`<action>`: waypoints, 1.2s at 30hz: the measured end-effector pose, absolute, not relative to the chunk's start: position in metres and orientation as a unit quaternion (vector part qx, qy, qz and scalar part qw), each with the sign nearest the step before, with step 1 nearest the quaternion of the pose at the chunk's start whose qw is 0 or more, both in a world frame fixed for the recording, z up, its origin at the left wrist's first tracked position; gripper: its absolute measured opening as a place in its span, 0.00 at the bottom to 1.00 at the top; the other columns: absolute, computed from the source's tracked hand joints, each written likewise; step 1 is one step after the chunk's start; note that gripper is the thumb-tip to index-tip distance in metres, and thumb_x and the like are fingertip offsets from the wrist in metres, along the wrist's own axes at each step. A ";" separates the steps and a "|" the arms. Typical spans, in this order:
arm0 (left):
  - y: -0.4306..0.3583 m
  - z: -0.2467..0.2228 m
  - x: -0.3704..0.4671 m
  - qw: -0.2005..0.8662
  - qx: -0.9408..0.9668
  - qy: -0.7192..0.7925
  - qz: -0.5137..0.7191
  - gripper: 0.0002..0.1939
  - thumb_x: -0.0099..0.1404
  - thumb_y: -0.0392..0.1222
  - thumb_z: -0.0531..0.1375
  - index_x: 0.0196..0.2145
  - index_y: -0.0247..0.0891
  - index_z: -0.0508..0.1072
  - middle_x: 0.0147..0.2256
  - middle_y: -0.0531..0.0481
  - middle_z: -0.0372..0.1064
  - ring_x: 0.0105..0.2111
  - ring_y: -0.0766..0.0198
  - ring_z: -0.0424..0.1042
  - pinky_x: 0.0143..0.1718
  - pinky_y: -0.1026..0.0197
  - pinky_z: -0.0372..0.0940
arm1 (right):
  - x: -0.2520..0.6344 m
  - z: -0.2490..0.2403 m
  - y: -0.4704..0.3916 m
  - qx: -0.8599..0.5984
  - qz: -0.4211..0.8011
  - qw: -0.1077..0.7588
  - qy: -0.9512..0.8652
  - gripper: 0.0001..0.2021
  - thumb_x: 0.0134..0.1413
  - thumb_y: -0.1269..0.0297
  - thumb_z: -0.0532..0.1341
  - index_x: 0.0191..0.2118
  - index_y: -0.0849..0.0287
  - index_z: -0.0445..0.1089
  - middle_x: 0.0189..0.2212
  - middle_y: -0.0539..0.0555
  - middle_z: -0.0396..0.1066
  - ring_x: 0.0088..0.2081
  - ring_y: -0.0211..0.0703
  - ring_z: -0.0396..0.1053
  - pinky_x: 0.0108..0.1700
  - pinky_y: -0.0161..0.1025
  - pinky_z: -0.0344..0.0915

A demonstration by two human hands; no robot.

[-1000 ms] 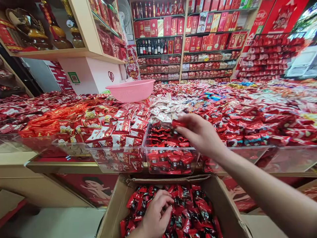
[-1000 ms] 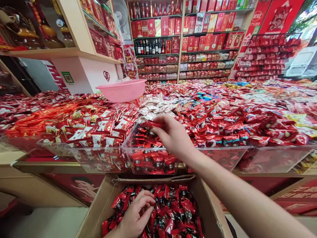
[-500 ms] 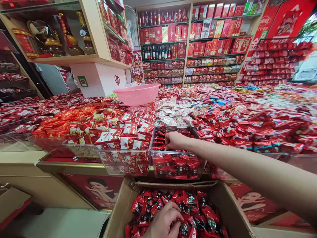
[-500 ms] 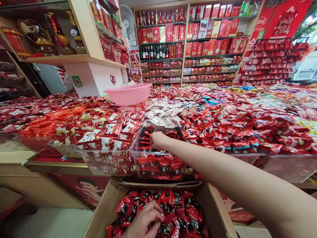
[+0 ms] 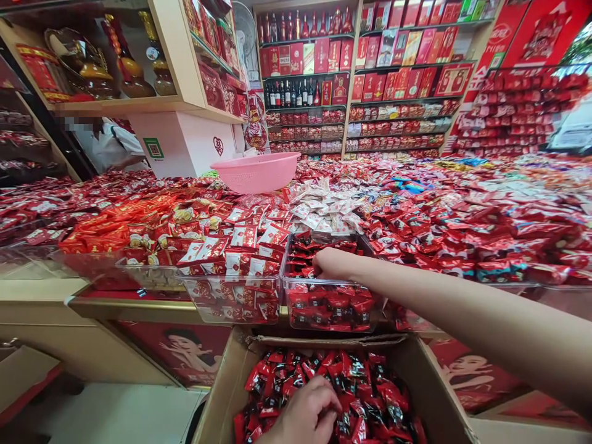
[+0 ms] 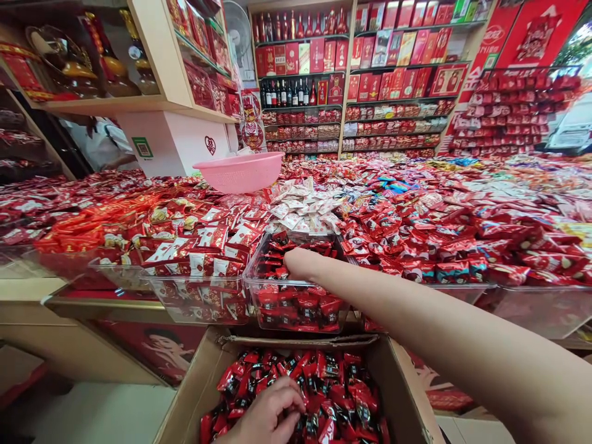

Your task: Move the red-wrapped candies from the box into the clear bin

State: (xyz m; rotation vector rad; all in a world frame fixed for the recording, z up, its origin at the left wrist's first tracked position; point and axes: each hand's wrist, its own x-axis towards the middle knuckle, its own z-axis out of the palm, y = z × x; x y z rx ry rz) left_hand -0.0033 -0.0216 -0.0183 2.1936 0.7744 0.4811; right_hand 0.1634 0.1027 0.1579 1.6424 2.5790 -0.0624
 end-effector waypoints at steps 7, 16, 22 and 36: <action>-0.021 -0.020 -0.002 0.365 0.866 0.309 0.146 0.13 0.49 0.27 0.52 0.30 0.40 0.68 0.31 0.53 0.64 0.30 0.68 0.65 0.31 0.69 0.59 | 0.159 0.164 0.100 0.503 -0.020 0.056 0.862 0.13 0.38 0.68 0.59 0.36 0.61 0.70 0.34 0.57 0.69 0.34 0.43 0.66 0.32 0.31 0.58; -0.018 -0.031 -0.009 0.338 0.873 0.343 0.077 0.09 0.50 0.31 0.52 0.30 0.40 0.67 0.32 0.52 0.64 0.33 0.65 0.63 0.34 0.66 0.59 | 0.164 0.155 0.104 0.547 -0.049 0.050 0.834 0.10 0.37 0.61 0.60 0.28 0.60 0.71 0.24 0.55 0.70 0.27 0.43 0.67 0.25 0.31 0.58; -0.019 -0.031 -0.010 0.297 0.860 0.410 0.068 0.09 0.50 0.36 0.55 0.32 0.40 0.67 0.38 0.47 0.60 0.40 0.58 0.59 0.41 0.58 0.56 | 0.169 0.153 0.106 0.555 -0.049 0.002 0.830 0.09 0.39 0.62 0.58 0.29 0.59 0.70 0.25 0.53 0.70 0.28 0.42 0.67 0.26 0.31 0.57; -0.006 -0.058 -0.021 0.404 0.826 0.391 0.032 0.05 0.40 0.45 0.63 0.20 0.49 0.72 0.25 0.55 0.66 0.32 0.57 0.66 0.33 0.58 0.58 | 0.171 0.171 0.097 0.520 0.002 -0.132 0.844 0.10 0.46 0.62 0.53 0.30 0.61 0.69 0.27 0.54 0.68 0.30 0.39 0.64 0.32 0.32 0.57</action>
